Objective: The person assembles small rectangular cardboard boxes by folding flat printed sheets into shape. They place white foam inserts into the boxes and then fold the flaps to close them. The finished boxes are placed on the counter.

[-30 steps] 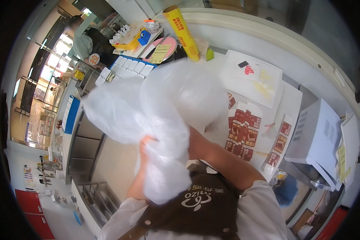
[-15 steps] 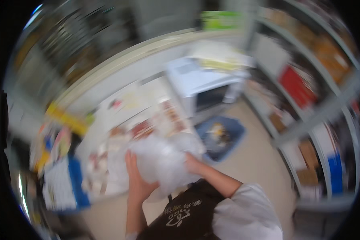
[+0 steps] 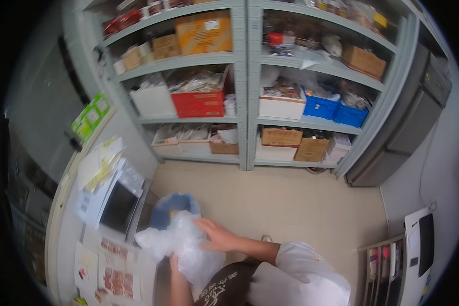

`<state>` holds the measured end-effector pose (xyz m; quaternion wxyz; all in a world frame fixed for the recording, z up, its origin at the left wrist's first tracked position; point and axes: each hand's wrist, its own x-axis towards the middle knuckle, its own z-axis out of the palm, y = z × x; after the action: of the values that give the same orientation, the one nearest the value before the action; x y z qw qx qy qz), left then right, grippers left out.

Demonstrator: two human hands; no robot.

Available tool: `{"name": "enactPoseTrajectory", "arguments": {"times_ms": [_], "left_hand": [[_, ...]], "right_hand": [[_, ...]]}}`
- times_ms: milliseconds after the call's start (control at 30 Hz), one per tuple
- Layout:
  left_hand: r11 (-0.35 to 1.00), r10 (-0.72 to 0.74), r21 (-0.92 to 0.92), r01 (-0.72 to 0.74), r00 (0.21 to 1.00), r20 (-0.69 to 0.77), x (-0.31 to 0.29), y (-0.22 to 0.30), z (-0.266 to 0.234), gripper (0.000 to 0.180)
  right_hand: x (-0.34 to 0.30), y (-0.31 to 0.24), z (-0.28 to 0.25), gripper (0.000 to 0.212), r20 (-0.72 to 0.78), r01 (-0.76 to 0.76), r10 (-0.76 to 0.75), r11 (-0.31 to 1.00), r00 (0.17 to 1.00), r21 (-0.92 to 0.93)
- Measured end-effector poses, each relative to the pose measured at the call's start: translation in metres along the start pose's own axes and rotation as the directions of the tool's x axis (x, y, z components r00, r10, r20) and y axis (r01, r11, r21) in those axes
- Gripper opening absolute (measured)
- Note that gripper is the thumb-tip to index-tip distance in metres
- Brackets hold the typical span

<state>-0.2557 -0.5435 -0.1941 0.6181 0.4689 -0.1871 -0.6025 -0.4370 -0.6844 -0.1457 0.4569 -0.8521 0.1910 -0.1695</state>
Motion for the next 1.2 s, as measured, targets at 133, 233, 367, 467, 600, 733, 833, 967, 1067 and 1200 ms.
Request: {"name": "enactPoseTrajectory", "arguments": {"times_ms": [133, 233, 367, 467, 600, 733, 833, 967, 1067, 1200], "left_hand": [[0.996, -0.018, -0.085, 0.035, 0.981, 0.191, 0.108, -0.073, 0.065, 0.048], [0.997, -0.021, -0.065, 0.041, 0.961, 0.276, 0.203, -0.113, 0.111, 0.045], [0.889, -0.454, 0.1, 0.446, 0.888, 0.073, 0.286, -0.076, 0.216, 0.043], [0.908, -0.34, 0.295, 0.297, 0.934, 0.107, 0.323, -0.052, 0.255, 0.042], [0.939, -0.325, 0.117, 0.322, 0.946, 0.007, 0.376, -0.053, 0.245, 0.038], [0.918, -0.393, 0.045, 0.395, 0.919, -0.034, 0.43, -0.064, 0.231, 0.033], [0.902, -0.422, 0.083, 0.423, 0.906, -0.028, 0.477, -0.053, 0.237, 0.032], [0.952, -0.281, 0.083, 0.293, 0.95, -0.135, 0.525, -0.015, 0.254, 0.032], [0.988, -0.137, 0.031, 0.148, 0.963, -0.233, 0.549, -0.009, 0.265, 0.031], [0.996, -0.085, -0.062, 0.064, 0.893, -0.441, 0.539, -0.012, 0.297, 0.031]], "right_hand": [[-0.028, 0.102, -0.049, 0.1, -0.071, -0.004, 0.019, 0.979, 0.997, 0.205], [-0.042, 0.16, -0.085, 0.085, -0.264, -0.098, 0.19, 0.941, 0.946, 0.325], [-0.062, 0.291, -0.189, 0.054, -0.358, -0.296, 0.553, 0.769, 0.752, 0.566], [-0.089, 0.367, -0.28, 0.046, -0.589, -0.272, 0.587, 0.798, 0.556, 0.538], [-0.087, 0.385, -0.398, 0.051, -0.817, -0.213, 0.555, 0.827, 0.159, 0.521], [-0.088, 0.394, -0.48, 0.056, -0.874, -0.165, 0.485, 0.86, -0.029, 0.483], [-0.076, 0.405, -0.56, 0.057, -0.873, -0.135, 0.483, 0.863, -0.058, 0.487], [-0.016, 0.441, -0.655, 0.059, -0.875, -0.06, 0.483, 0.875, 0.037, 0.48], [0.044, 0.491, -0.748, 0.061, -0.905, 0.018, 0.417, 0.907, 0.085, 0.42], [0.147, 0.576, -0.86, 0.062, -0.832, 0.324, 0.514, 0.766, 0.21, 0.555]]}}
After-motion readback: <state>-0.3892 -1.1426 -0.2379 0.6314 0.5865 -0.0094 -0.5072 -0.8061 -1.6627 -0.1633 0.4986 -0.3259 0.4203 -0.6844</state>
